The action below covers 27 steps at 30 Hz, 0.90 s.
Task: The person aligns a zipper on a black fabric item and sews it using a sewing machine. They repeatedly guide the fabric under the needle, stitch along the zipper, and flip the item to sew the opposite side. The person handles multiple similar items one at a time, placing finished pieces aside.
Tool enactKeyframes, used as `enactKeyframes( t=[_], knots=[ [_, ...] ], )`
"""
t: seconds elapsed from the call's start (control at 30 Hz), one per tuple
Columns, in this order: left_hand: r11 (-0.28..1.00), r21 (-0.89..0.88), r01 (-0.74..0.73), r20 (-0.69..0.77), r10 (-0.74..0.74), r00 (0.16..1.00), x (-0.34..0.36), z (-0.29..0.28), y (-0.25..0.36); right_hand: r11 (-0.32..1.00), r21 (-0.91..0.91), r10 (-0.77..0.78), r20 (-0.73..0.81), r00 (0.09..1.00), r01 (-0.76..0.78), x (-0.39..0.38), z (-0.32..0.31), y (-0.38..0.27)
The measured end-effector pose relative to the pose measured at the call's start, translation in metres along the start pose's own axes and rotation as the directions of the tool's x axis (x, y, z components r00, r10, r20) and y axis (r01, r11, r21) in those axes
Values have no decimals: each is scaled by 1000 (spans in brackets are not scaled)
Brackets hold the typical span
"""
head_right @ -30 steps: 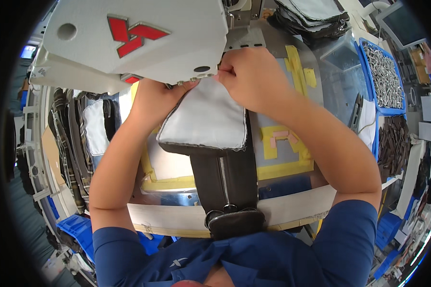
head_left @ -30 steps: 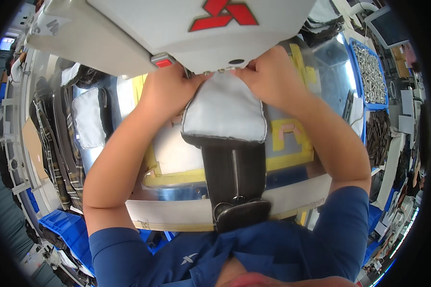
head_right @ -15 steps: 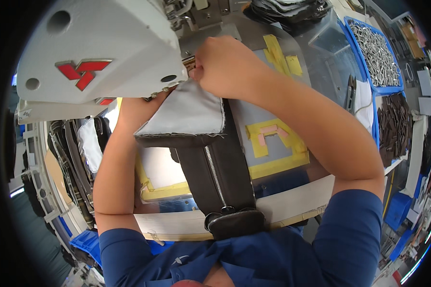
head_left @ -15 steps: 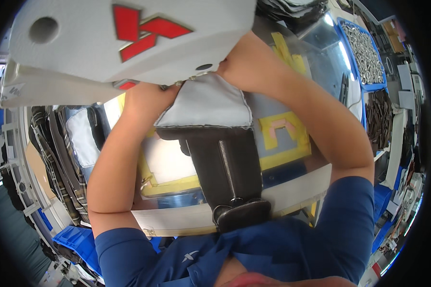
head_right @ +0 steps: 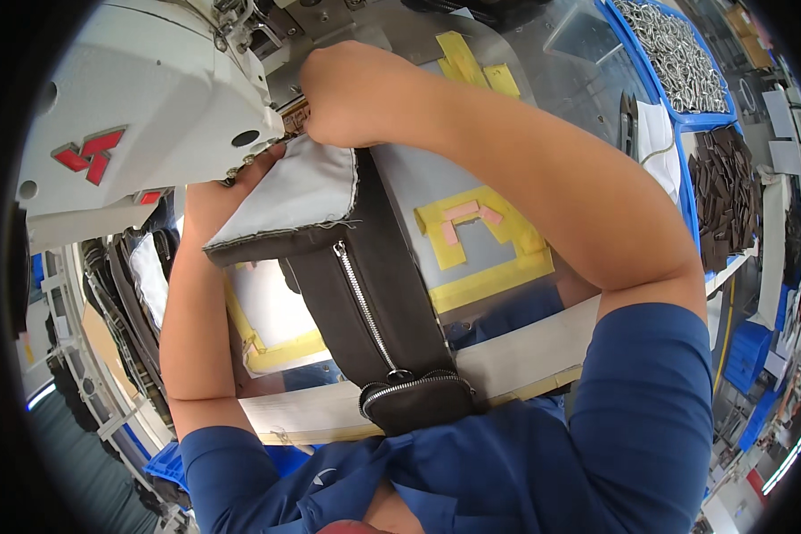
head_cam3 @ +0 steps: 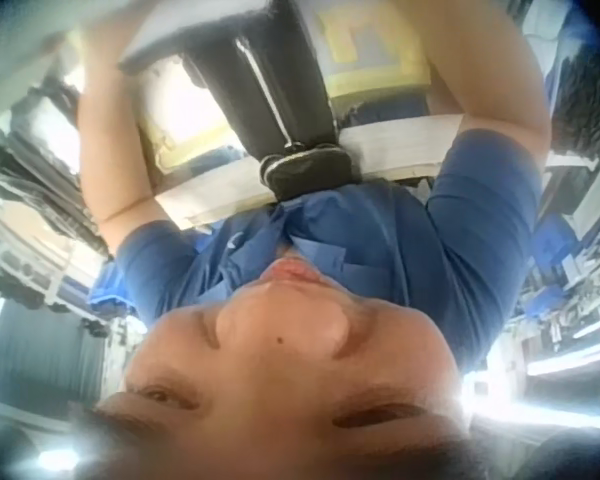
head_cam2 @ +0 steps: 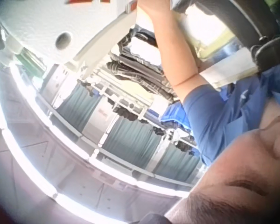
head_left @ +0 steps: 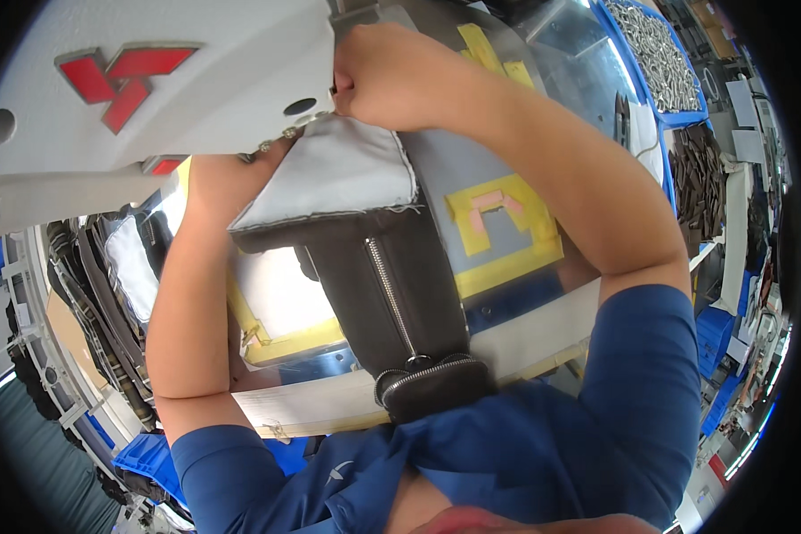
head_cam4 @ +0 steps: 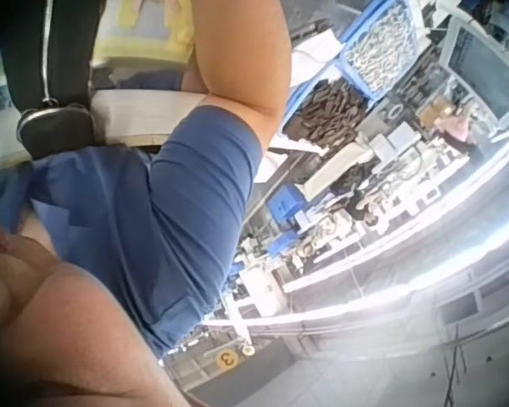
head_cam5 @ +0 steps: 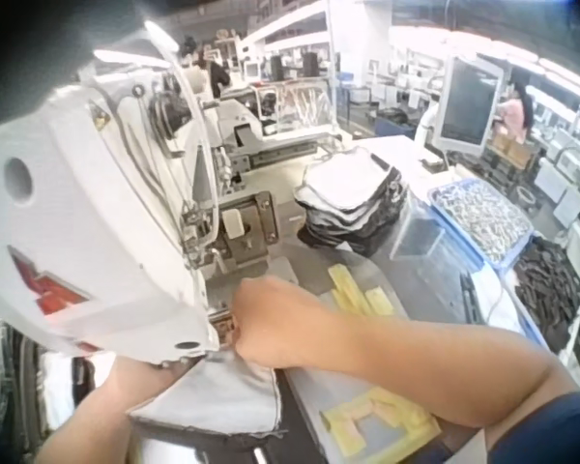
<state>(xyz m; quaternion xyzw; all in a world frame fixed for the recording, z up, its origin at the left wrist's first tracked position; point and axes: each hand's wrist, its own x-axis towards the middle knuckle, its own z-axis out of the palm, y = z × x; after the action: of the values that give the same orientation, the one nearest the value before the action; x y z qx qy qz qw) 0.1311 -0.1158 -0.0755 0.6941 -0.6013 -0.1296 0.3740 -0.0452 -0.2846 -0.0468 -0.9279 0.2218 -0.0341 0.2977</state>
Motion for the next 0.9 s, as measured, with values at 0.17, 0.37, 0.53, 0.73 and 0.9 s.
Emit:
enactKeyframes(
  t=[0.17,0.37,0.53,0.73,0.9],
  knots=[
    [995,97,-18,1,18,1000,1,-2,8,1000,-17,2,32,999,-1,2,-3,-1],
    [982,191,-13,64,0,998,-4,-2,-9,984,-73,-170,-72,983,165,11,16,21],
    [934,289,212,208,-277,938,-7,-5,-16,985,-58,-166,-102,981,161,11,23,24],
    [928,316,197,220,-273,936,-9,-3,-21,993,-27,-118,-143,983,115,1,18,20],
    [951,214,224,209,-269,940,-12,-3,-12,998,-26,-58,-109,992,55,-11,5,18]
  ],
)
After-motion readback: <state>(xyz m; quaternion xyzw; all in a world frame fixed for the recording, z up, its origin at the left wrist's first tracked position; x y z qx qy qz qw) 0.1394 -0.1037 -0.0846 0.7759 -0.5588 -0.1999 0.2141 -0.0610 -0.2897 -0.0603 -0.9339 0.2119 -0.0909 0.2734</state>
